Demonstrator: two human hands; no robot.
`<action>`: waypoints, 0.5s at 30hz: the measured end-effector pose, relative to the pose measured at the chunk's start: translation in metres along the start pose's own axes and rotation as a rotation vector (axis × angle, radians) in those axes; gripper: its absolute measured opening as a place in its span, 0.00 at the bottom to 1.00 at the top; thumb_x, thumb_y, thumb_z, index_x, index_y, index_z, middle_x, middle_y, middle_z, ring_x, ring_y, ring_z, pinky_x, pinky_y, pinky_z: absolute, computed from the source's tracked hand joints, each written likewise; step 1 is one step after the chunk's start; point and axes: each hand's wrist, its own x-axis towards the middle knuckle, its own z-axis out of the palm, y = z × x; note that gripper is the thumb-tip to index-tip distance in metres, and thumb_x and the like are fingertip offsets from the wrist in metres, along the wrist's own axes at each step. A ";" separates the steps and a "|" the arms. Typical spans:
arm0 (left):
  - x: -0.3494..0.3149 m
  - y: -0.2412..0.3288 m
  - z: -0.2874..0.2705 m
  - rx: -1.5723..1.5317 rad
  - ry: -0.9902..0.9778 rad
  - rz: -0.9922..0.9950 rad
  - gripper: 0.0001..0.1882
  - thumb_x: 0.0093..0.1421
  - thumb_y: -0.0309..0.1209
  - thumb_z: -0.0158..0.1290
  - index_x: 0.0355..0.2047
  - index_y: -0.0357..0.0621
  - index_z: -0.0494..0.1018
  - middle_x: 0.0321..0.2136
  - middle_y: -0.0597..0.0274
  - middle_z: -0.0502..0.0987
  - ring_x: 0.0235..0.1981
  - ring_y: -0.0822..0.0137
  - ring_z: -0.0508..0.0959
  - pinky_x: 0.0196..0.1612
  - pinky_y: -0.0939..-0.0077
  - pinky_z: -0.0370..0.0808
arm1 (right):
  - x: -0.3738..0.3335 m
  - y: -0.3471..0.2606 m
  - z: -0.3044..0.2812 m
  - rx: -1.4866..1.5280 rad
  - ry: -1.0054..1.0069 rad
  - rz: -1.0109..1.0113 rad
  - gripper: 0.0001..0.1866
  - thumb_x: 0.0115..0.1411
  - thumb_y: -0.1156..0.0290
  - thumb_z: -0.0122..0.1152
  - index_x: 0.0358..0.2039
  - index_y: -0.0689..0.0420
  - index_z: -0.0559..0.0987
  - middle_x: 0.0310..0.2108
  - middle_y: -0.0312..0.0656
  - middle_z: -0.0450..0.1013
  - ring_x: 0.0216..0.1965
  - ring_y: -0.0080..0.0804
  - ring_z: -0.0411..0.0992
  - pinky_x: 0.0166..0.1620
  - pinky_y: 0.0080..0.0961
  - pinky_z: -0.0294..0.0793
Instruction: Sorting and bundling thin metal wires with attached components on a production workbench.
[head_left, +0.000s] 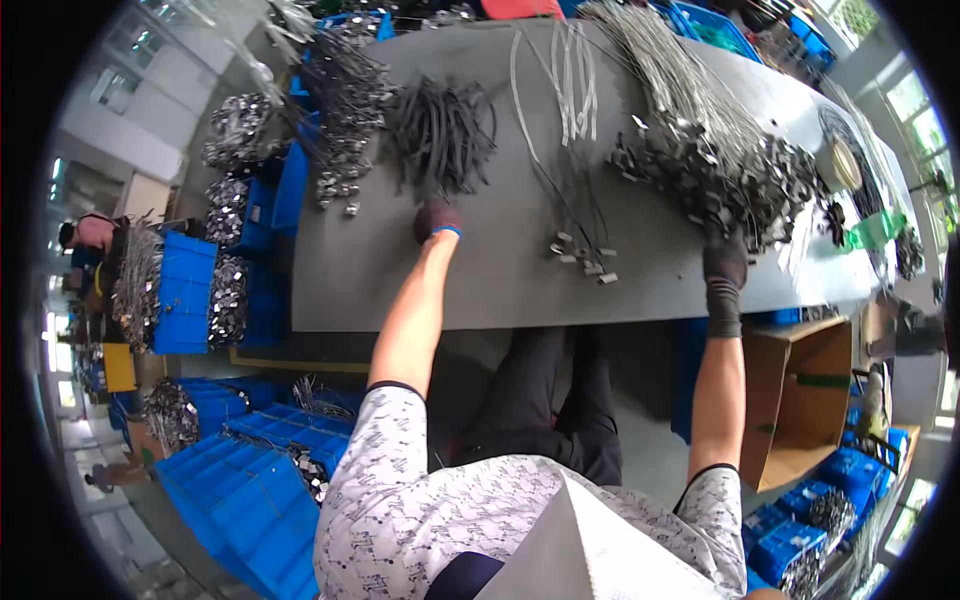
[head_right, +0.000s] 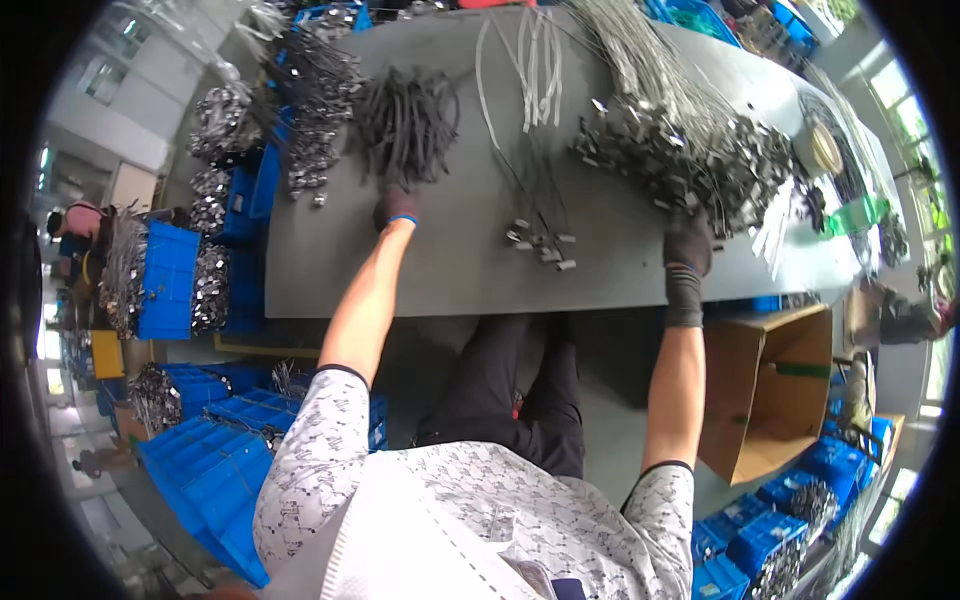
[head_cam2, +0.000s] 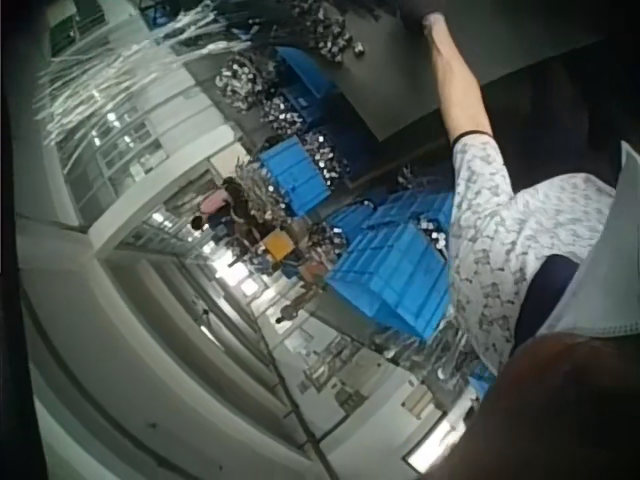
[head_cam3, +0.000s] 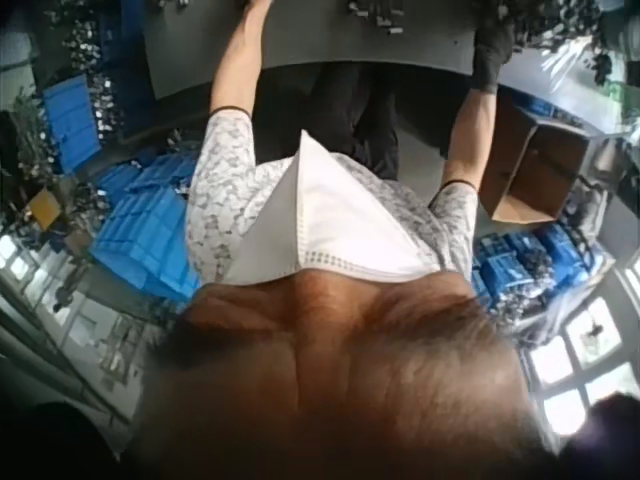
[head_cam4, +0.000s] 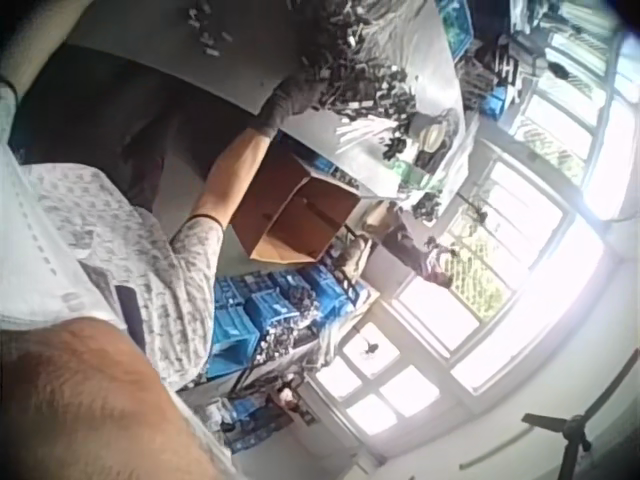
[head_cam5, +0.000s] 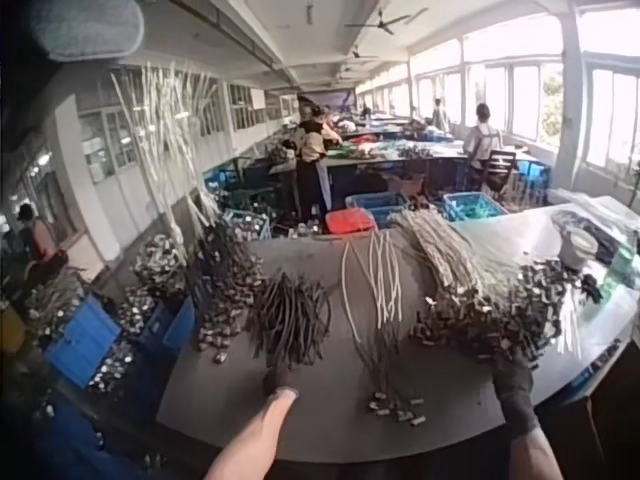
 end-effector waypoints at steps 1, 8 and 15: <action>0.022 -0.020 -0.005 0.118 0.063 0.003 0.23 0.56 0.47 0.54 0.45 0.45 0.78 0.45 0.48 0.80 0.46 0.46 0.80 0.47 0.53 0.78 | 0.018 -0.008 0.012 0.140 -0.205 0.074 0.28 0.62 0.49 0.56 0.56 0.54 0.74 0.46 0.58 0.76 0.50 0.53 0.74 0.52 0.46 0.72; 0.042 -0.088 -0.064 0.163 -0.401 -0.232 0.13 0.58 0.38 0.53 0.36 0.45 0.82 0.38 0.49 0.83 0.40 0.55 0.83 0.36 0.58 0.79 | 0.002 -0.032 0.059 0.734 -0.406 0.257 0.23 0.62 0.52 0.55 0.50 0.56 0.77 0.32 0.51 0.78 0.25 0.37 0.77 0.30 0.33 0.76; -0.145 0.043 -0.078 -0.969 -0.697 -0.885 0.06 0.58 0.30 0.59 0.26 0.43 0.78 0.22 0.64 0.78 0.18 0.73 0.71 0.20 0.78 0.69 | 0.058 0.050 0.075 0.568 -0.004 -0.146 0.18 0.61 0.55 0.61 0.44 0.55 0.78 0.25 0.41 0.76 0.22 0.30 0.75 0.25 0.29 0.75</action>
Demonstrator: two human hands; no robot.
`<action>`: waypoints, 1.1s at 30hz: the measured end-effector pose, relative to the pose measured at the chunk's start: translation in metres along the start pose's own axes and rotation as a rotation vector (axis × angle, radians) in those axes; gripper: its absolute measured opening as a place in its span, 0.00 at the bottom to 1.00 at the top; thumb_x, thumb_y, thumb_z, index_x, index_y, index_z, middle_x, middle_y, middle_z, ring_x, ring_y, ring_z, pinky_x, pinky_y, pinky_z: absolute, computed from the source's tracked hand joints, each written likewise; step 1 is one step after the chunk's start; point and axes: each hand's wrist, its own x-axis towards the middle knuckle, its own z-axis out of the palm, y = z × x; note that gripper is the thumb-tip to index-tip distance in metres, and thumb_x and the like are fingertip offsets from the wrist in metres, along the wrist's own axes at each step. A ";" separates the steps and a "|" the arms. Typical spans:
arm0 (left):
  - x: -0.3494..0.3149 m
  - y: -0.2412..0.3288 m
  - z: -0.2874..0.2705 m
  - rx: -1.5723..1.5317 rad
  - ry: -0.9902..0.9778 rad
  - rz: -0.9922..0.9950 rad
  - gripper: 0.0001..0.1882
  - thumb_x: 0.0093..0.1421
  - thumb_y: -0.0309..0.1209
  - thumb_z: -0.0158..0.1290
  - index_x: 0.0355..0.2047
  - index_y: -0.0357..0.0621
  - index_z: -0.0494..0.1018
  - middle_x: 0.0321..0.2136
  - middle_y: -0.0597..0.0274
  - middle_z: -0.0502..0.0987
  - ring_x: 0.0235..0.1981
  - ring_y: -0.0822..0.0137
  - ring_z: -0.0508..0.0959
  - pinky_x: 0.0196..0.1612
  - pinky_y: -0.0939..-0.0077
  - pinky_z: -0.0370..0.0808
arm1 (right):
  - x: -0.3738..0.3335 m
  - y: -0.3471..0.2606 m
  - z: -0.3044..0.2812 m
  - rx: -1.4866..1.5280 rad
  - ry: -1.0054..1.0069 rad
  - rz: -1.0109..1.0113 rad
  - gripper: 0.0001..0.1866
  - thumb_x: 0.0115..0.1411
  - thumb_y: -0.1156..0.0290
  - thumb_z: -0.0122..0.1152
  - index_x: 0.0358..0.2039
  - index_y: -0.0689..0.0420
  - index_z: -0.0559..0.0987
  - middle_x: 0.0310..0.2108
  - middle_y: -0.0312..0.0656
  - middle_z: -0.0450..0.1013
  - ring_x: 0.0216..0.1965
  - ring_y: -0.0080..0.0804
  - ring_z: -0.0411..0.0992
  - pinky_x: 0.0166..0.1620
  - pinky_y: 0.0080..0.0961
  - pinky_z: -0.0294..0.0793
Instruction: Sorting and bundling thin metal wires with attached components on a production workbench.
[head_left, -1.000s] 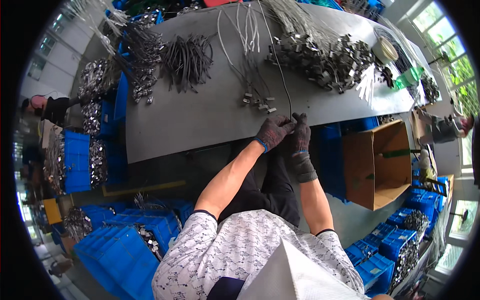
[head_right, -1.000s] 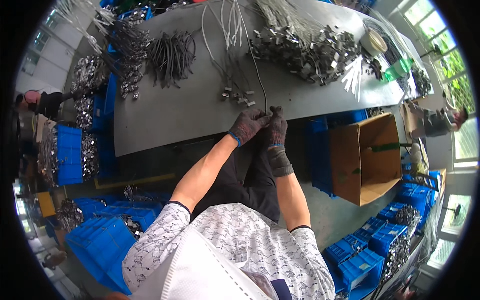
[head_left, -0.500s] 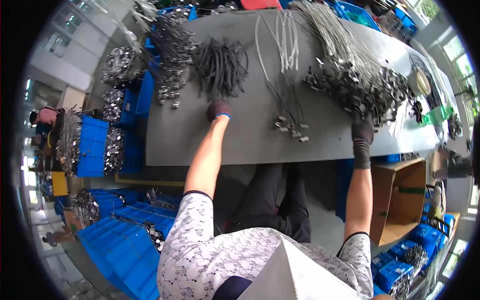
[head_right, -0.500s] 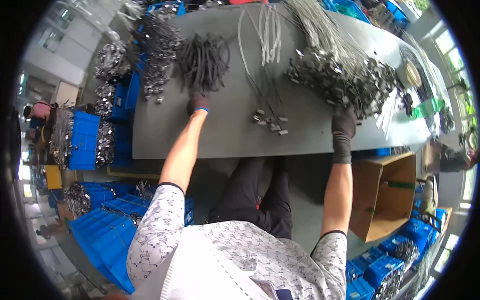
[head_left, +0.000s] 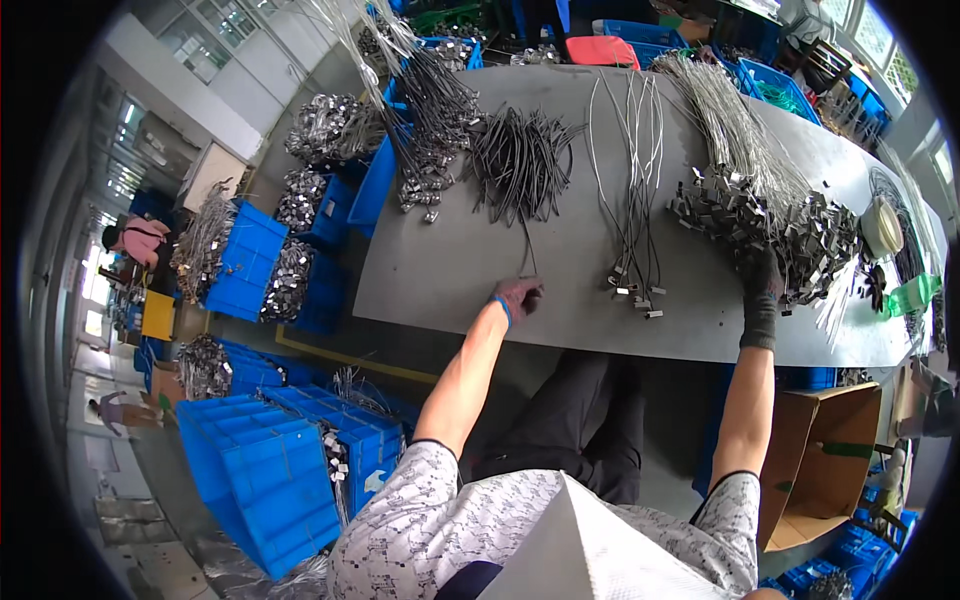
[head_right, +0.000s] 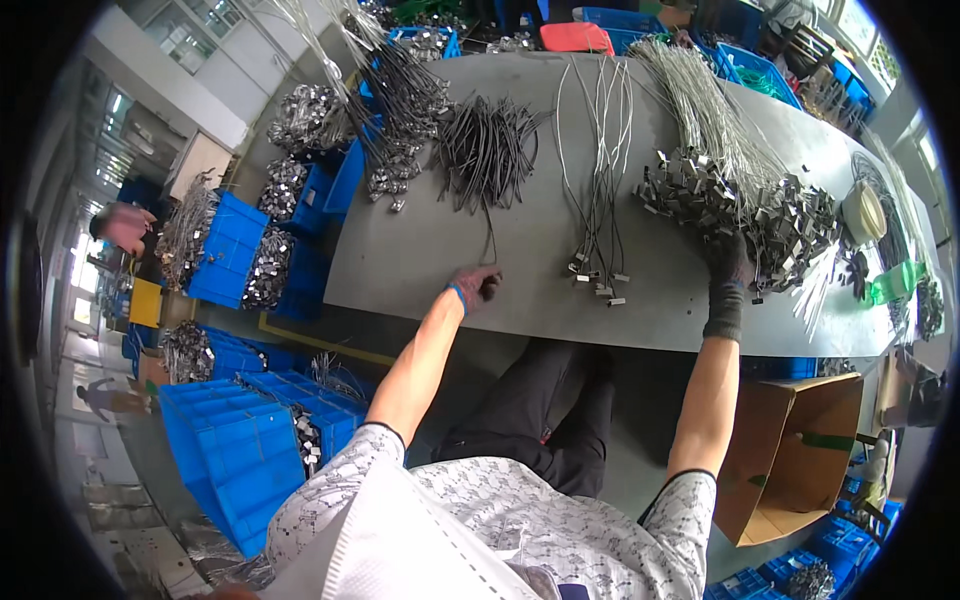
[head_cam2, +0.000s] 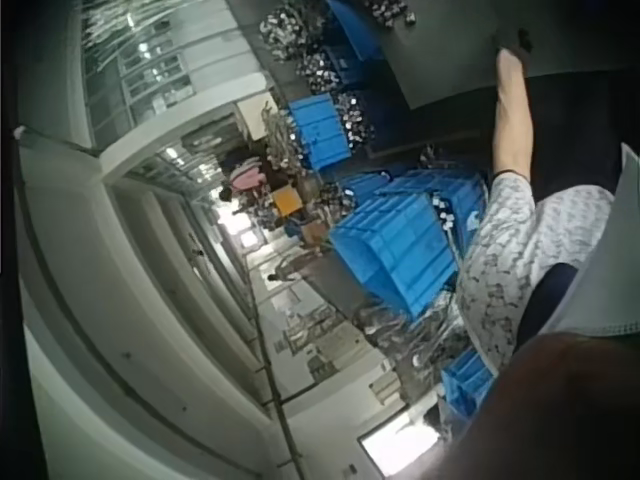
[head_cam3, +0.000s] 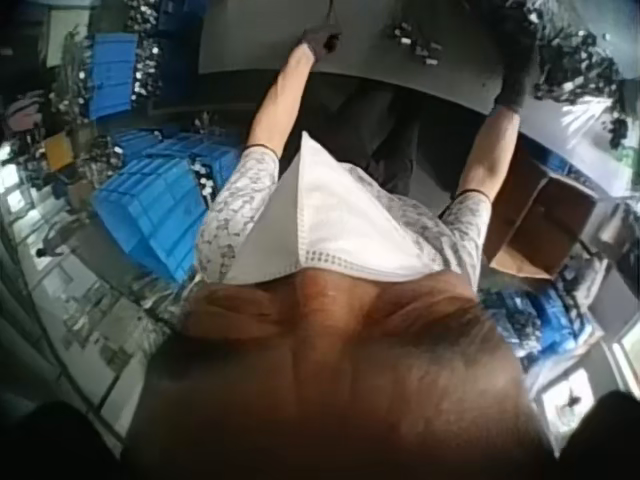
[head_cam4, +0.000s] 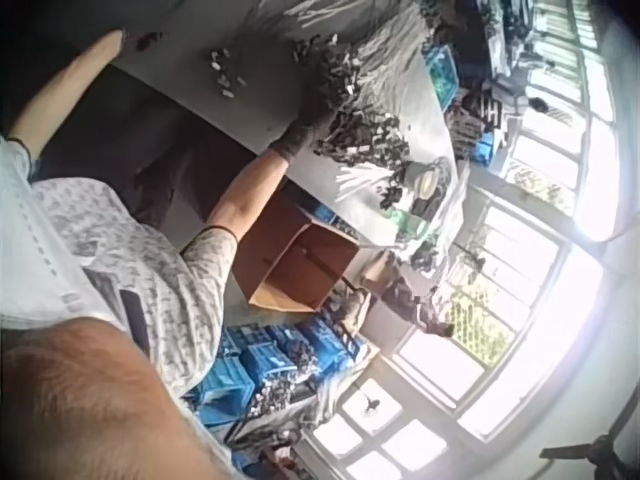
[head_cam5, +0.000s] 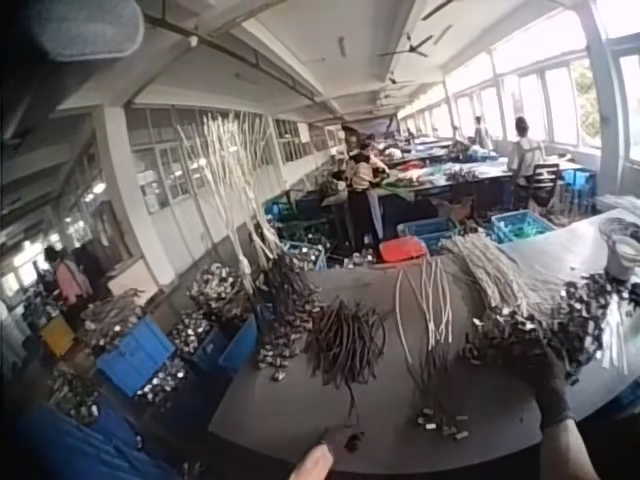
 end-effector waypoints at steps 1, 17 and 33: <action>-0.016 -0.008 -0.013 -0.140 -0.089 -0.009 0.04 0.58 0.30 0.59 0.28 0.44 0.78 0.21 0.65 0.77 0.18 0.74 0.72 0.20 0.79 0.70 | -0.003 -0.014 0.002 -0.427 0.008 -0.546 0.19 0.61 0.54 0.60 0.43 0.56 0.78 0.27 0.40 0.77 0.25 0.31 0.76 0.28 0.31 0.76; -0.064 -0.164 0.302 0.226 -0.465 -0.013 0.08 0.61 0.30 0.55 0.39 0.42 0.72 0.28 0.55 0.79 0.29 0.60 0.82 0.31 0.62 0.82 | -0.576 0.045 -0.288 -0.529 -0.890 0.654 0.17 0.64 0.70 0.43 0.47 0.55 0.78 0.44 0.57 0.76 0.47 0.55 0.75 0.48 0.45 0.74; -0.146 -0.012 0.328 -0.102 -0.355 0.945 0.05 0.68 0.34 0.50 0.36 0.48 0.69 0.22 0.63 0.76 0.19 0.69 0.77 0.20 0.74 0.75 | -0.668 0.110 -0.373 -0.642 -1.130 0.716 0.16 0.55 0.69 0.55 0.43 0.54 0.82 0.46 0.53 0.77 0.49 0.53 0.75 0.51 0.42 0.76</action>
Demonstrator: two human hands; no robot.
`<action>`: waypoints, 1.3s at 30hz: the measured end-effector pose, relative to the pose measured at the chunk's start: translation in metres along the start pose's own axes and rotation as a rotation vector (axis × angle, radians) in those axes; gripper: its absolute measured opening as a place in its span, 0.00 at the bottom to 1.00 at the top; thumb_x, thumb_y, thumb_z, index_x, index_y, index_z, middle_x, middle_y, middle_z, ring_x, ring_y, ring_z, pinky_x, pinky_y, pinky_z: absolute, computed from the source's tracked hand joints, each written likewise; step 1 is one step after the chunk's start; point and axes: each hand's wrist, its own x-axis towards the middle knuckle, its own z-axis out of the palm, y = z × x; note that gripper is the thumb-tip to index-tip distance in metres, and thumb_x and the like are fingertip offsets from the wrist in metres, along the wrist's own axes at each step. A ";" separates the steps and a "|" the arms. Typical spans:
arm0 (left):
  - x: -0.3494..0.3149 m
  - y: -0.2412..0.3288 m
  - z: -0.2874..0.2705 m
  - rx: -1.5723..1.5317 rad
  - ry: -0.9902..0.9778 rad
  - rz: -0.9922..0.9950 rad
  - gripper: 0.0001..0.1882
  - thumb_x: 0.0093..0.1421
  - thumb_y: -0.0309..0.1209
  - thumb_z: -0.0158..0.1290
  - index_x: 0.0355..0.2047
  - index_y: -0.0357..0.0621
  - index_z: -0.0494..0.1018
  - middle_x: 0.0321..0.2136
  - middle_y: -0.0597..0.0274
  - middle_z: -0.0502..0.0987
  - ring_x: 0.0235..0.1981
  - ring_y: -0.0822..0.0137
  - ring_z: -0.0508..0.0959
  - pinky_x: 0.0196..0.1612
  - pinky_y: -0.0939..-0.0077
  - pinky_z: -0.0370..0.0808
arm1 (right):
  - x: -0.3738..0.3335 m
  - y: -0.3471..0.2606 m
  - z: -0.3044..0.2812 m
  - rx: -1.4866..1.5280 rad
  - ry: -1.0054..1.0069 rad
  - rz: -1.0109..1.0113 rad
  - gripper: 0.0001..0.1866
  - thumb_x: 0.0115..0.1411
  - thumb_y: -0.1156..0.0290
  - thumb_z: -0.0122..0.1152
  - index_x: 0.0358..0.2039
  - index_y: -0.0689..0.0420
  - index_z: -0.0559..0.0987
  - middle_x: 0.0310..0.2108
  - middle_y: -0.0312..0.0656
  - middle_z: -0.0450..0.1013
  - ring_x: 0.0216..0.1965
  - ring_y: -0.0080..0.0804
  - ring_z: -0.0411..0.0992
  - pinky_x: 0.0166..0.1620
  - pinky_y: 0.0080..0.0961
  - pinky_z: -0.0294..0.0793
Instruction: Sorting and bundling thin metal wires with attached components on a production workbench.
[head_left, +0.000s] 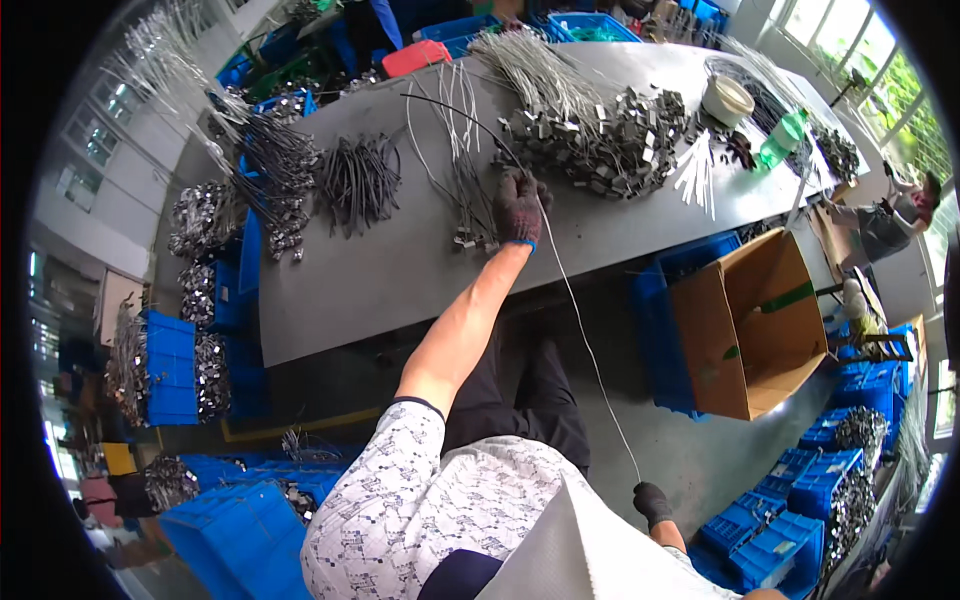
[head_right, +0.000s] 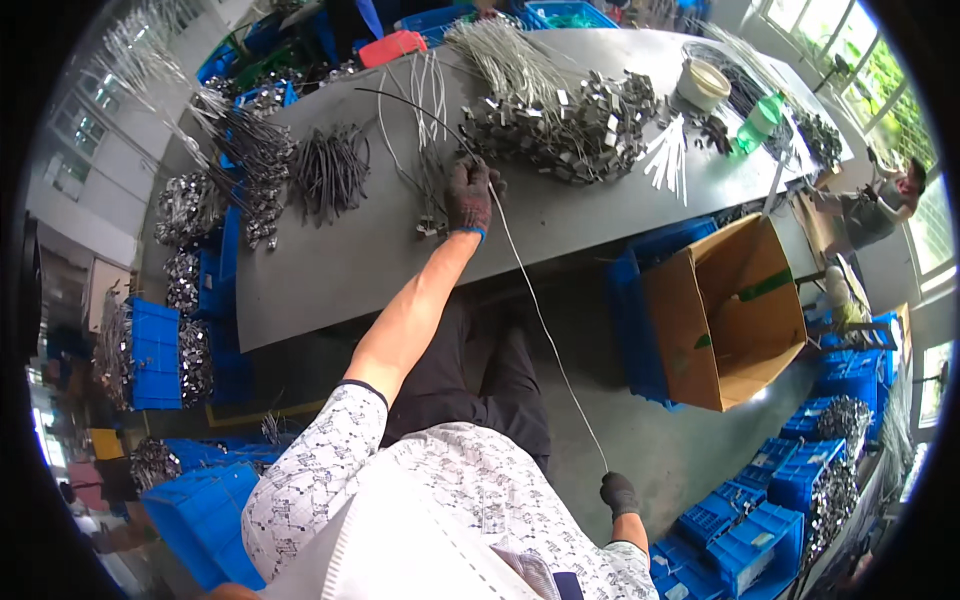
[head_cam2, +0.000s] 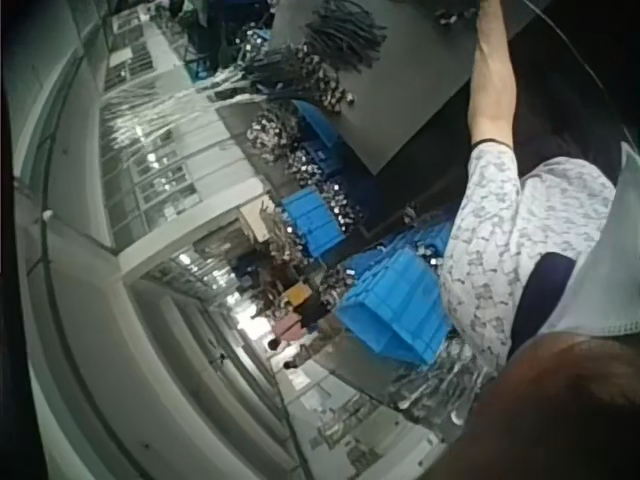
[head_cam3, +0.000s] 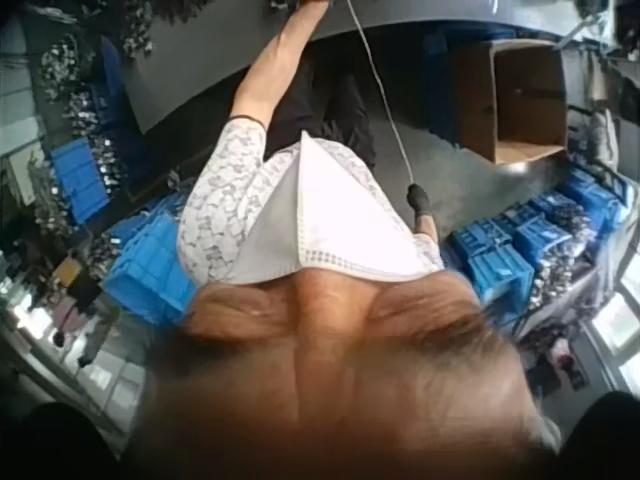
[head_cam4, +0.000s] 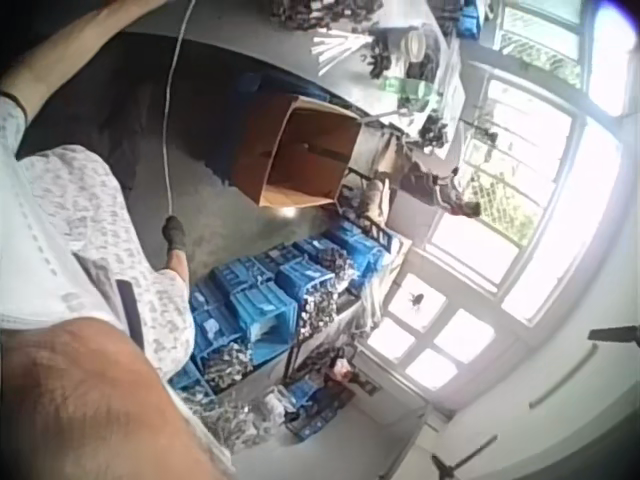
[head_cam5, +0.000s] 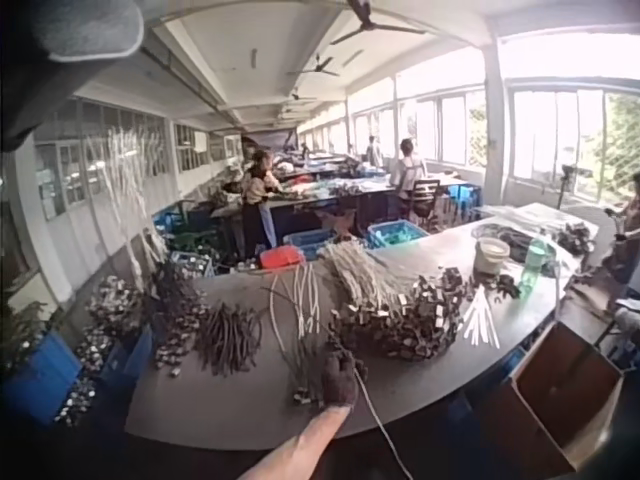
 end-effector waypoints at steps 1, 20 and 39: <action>0.003 -0.004 -0.009 -0.037 0.007 -0.044 0.05 0.68 0.33 0.51 0.37 0.48 0.69 0.22 0.63 0.77 0.19 0.69 0.77 0.20 0.74 0.75 | 0.004 -0.008 -0.009 -0.002 0.016 -0.017 0.16 0.55 0.69 0.55 0.43 0.54 0.82 0.46 0.53 0.77 0.49 0.53 0.75 0.51 0.42 0.76; -0.132 -0.067 -0.091 0.257 -0.422 -0.447 0.11 0.54 0.32 0.61 0.33 0.38 0.81 0.27 0.61 0.83 0.30 0.76 0.78 0.35 0.75 0.75 | 0.156 -0.387 -0.260 0.650 0.955 -0.900 0.27 0.59 0.70 0.60 0.58 0.64 0.68 0.52 0.60 0.68 0.50 0.56 0.72 0.48 0.39 0.76; 0.163 -0.045 -0.376 1.584 0.376 -0.430 0.24 0.59 0.48 0.52 0.48 0.44 0.73 0.47 0.46 0.77 0.49 0.45 0.78 0.47 0.50 0.77 | 0.186 -0.423 -0.527 0.349 1.162 -0.226 0.29 0.56 0.60 0.66 0.57 0.56 0.72 0.46 0.58 0.74 0.52 0.56 0.70 0.53 0.43 0.72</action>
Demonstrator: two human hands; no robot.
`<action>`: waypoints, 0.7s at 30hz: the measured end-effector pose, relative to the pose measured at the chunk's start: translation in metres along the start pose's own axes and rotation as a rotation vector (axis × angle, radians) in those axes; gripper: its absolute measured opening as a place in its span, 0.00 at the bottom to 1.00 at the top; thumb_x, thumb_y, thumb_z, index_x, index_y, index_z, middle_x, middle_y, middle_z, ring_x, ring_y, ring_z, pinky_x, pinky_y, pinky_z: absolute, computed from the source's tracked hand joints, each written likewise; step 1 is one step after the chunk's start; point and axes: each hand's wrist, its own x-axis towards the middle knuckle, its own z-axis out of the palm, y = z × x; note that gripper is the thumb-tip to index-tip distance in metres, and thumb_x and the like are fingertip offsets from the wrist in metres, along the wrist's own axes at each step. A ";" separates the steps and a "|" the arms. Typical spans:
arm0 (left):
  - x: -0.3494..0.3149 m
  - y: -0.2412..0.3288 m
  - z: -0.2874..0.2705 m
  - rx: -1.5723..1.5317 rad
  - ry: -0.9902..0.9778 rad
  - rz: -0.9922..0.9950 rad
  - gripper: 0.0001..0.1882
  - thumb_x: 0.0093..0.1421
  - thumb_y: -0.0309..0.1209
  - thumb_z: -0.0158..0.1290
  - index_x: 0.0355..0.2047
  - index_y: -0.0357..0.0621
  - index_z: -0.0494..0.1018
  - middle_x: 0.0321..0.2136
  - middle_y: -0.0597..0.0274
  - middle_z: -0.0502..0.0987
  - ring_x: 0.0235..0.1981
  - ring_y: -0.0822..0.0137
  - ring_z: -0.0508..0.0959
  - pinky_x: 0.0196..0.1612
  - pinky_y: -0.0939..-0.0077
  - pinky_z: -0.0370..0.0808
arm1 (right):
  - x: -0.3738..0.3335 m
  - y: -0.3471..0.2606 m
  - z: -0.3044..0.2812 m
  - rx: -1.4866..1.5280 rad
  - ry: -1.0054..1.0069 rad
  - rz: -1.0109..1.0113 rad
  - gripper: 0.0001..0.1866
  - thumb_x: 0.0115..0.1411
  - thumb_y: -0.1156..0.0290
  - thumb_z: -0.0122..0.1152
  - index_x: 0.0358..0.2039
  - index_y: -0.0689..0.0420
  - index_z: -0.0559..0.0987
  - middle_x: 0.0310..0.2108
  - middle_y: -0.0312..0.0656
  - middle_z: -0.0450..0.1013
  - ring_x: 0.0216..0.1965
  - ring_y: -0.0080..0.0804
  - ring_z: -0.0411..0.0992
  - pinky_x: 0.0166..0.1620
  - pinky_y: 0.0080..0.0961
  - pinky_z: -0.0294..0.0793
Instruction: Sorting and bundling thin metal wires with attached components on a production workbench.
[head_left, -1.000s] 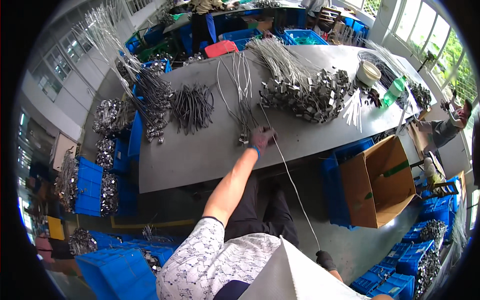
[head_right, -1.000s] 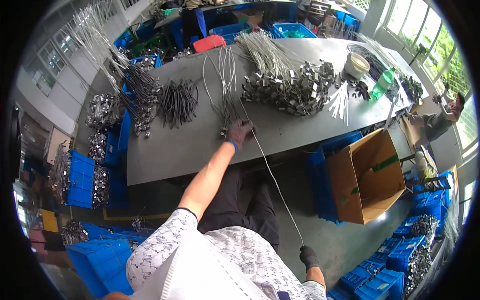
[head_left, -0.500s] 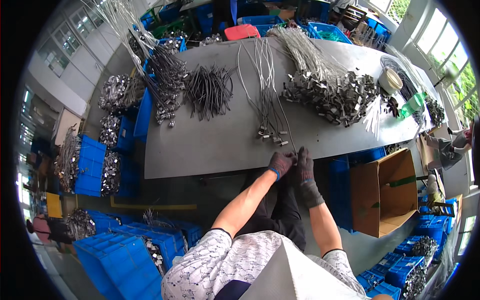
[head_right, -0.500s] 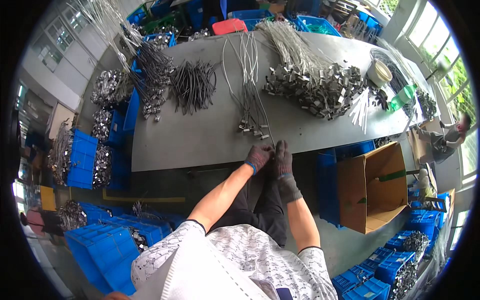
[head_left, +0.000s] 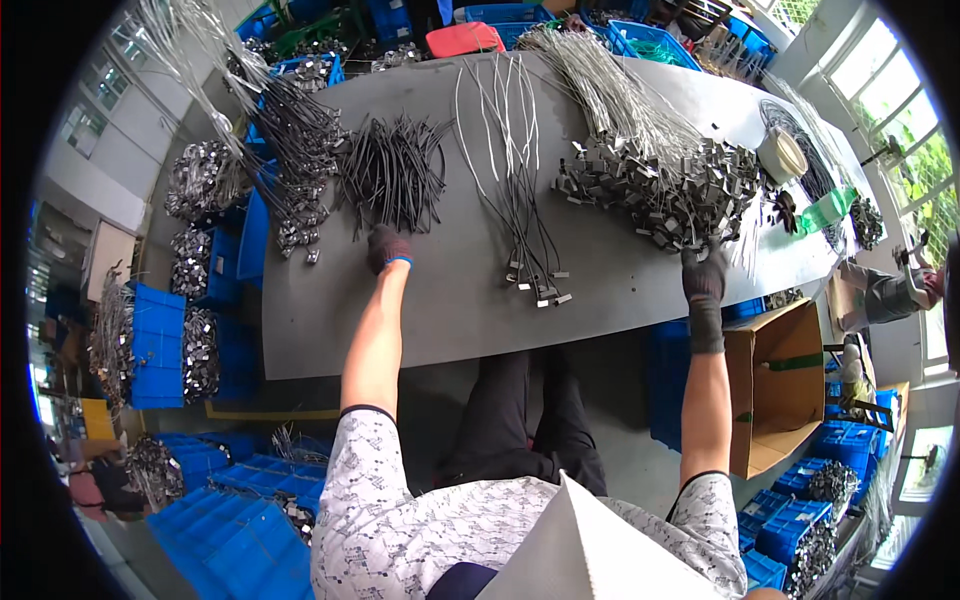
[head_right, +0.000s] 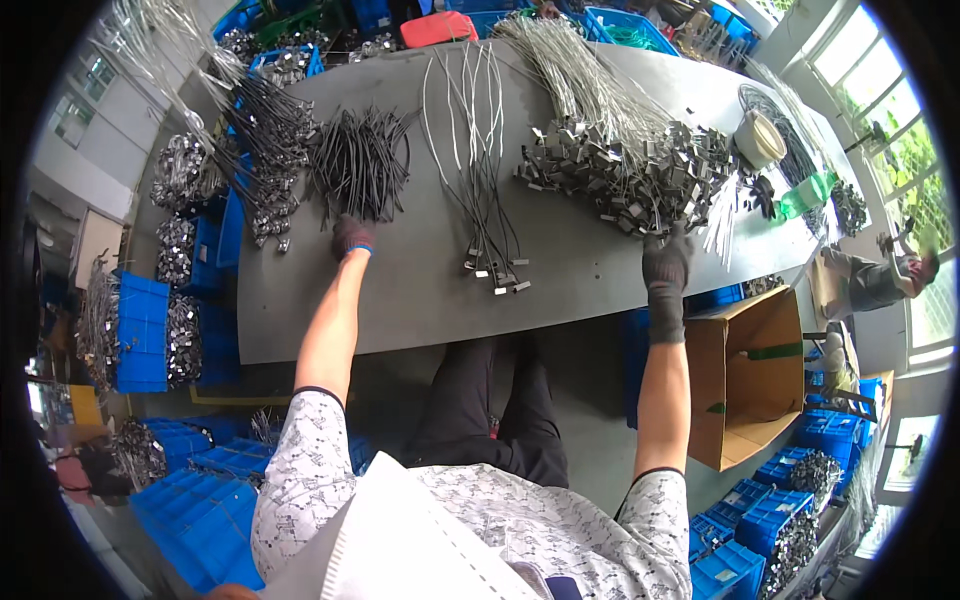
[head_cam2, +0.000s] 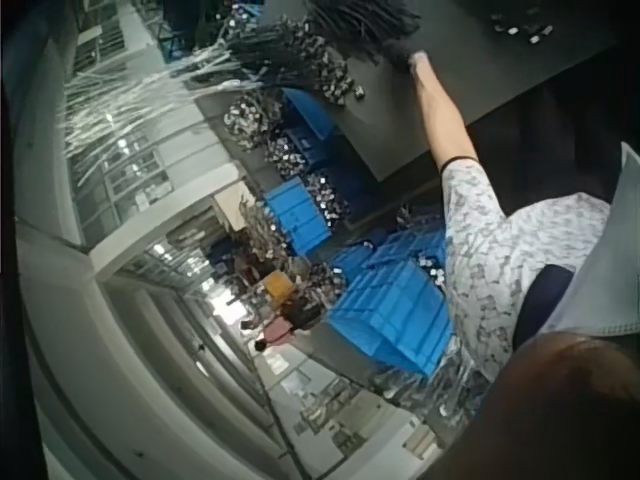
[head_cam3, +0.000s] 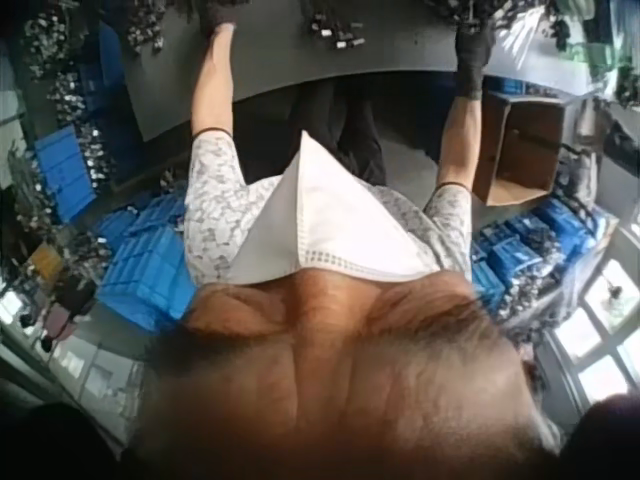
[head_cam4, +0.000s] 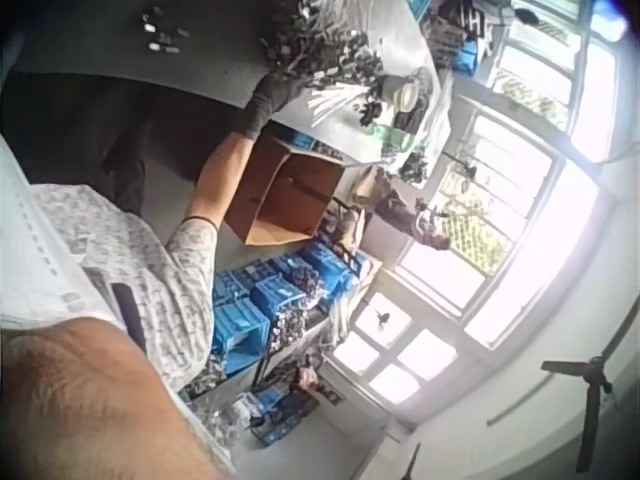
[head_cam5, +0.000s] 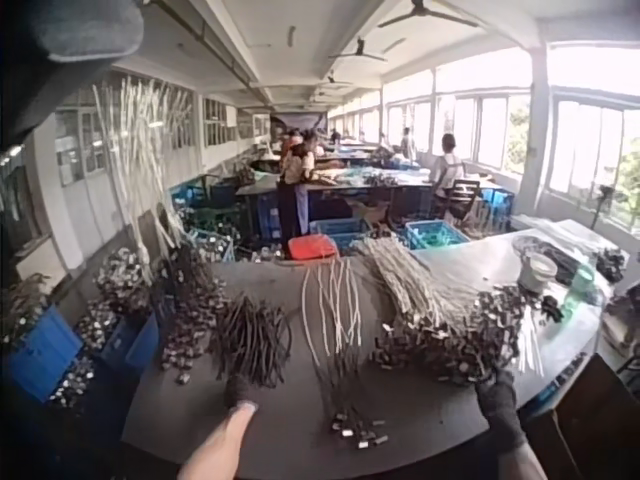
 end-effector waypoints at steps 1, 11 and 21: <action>0.022 -0.002 0.012 -0.020 -0.112 0.002 0.23 0.57 0.45 0.52 0.48 0.46 0.75 0.50 0.45 0.77 0.51 0.46 0.77 0.47 0.48 0.77 | 0.020 0.028 0.013 0.106 -0.127 0.006 0.27 0.56 0.59 0.66 0.53 0.57 0.74 0.38 0.55 0.78 0.43 0.53 0.77 0.45 0.41 0.78; 0.010 -0.074 0.040 -0.517 -0.349 -0.136 0.12 0.59 0.39 0.57 0.34 0.43 0.78 0.28 0.50 0.82 0.25 0.54 0.83 0.27 0.60 0.79 | -0.047 0.065 0.008 0.848 -0.595 0.449 0.15 0.61 0.59 0.65 0.36 0.58 0.76 0.21 0.35 0.69 0.19 0.24 0.69 0.21 0.24 0.69; -0.226 0.035 -0.007 -1.421 -0.775 -0.180 0.06 0.61 0.35 0.58 0.29 0.49 0.77 0.22 0.68 0.77 0.20 0.74 0.76 0.23 0.79 0.73 | -0.475 0.356 -0.107 -0.394 -1.351 0.386 0.11 0.61 0.67 0.51 0.33 0.57 0.80 0.30 0.48 0.78 0.29 0.38 0.78 0.31 0.38 0.76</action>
